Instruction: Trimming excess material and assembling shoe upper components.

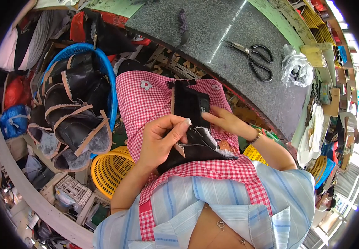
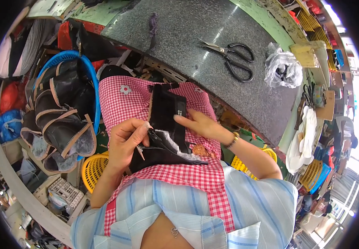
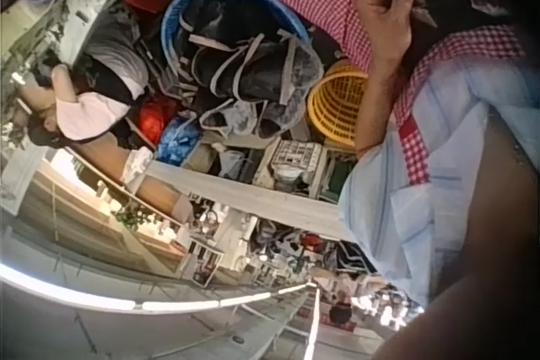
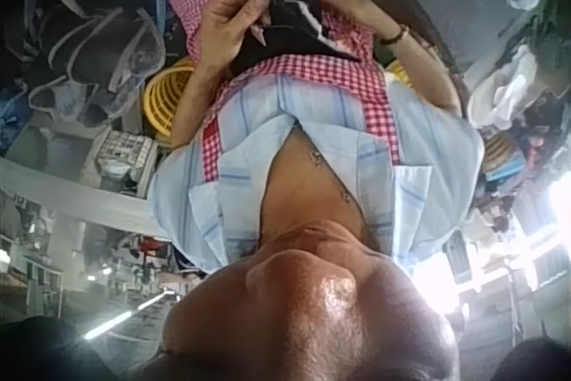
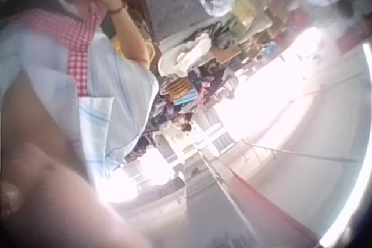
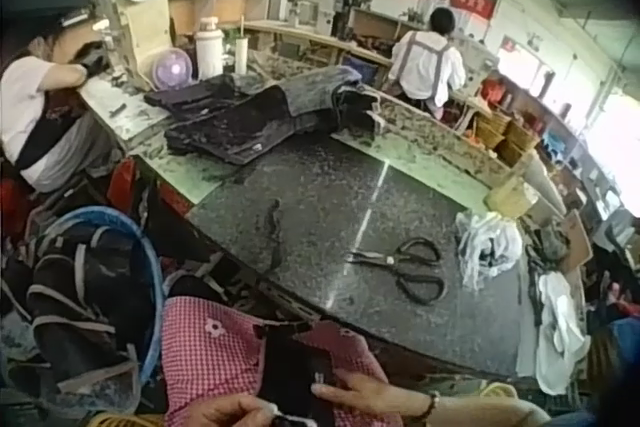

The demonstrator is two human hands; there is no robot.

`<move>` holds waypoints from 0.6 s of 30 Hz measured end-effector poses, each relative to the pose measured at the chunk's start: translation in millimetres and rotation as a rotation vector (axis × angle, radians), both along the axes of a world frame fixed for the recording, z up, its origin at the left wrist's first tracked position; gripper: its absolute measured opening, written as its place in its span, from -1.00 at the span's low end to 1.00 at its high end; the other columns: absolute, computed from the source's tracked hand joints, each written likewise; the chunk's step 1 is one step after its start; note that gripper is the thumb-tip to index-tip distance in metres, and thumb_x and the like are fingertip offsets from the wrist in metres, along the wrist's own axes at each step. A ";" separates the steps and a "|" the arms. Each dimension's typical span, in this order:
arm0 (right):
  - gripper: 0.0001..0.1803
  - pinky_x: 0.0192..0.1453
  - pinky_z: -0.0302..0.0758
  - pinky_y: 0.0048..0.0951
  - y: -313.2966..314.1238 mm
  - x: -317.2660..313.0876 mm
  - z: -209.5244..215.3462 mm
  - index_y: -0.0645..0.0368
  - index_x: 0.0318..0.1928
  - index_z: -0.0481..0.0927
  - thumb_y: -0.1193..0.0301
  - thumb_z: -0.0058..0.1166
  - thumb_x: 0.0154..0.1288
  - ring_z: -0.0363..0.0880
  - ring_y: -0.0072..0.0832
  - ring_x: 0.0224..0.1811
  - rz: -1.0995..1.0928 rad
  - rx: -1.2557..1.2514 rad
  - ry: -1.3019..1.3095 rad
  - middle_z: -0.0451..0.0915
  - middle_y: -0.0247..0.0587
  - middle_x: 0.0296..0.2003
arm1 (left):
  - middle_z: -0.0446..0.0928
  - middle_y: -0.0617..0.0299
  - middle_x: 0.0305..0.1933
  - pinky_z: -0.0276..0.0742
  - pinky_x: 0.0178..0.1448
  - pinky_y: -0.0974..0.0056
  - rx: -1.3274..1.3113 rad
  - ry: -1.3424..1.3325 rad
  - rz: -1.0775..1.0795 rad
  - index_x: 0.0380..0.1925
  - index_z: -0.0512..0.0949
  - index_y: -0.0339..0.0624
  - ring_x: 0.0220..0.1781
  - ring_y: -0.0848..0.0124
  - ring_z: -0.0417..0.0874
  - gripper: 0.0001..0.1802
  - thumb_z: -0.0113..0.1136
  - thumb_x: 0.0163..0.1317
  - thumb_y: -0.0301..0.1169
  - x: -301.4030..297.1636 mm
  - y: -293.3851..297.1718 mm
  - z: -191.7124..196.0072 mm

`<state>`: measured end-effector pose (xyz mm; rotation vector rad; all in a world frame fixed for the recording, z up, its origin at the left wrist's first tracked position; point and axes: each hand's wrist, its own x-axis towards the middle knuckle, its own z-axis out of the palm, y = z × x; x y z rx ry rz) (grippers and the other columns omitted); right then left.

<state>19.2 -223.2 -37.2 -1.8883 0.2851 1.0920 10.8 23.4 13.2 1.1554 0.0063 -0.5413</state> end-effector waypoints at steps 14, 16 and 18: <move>-0.47 -0.51 0.45 -0.43 27.8 15.4 88.3 0.26 0.02 0.53 0.34 0.13 -0.03 0.51 -0.45 -0.52 0.953 0.109 -1.327 0.40 -0.31 -0.55 | 0.44 0.48 -0.49 0.27 -0.41 0.56 0.177 -0.025 -0.132 -0.31 0.56 -0.27 -0.46 0.72 0.37 -0.87 0.14 0.31 -0.42 12.6 27.6 30.5; -0.54 -0.46 0.46 -0.40 25.2 37.1 103.2 0.25 0.01 0.54 0.33 0.14 0.06 0.53 -0.42 -0.47 0.947 0.295 -1.121 0.44 -0.28 -0.49 | 0.45 0.48 -0.44 0.25 -0.30 0.56 0.229 -0.026 -0.081 -0.32 0.56 -0.26 -0.39 0.71 0.35 -0.87 0.15 0.31 -0.41 11.8 29.5 24.3; -0.66 -0.27 0.47 -0.36 28.9 67.6 95.6 0.24 -0.03 0.56 0.30 0.11 0.27 0.56 -0.36 -0.34 0.734 0.616 -0.917 0.54 -0.15 -0.34 | 0.43 0.50 -0.46 0.24 -0.33 0.56 0.316 -0.019 -0.058 -0.34 0.56 -0.24 -0.41 0.72 0.34 -0.87 0.14 0.31 -0.41 8.9 22.5 21.5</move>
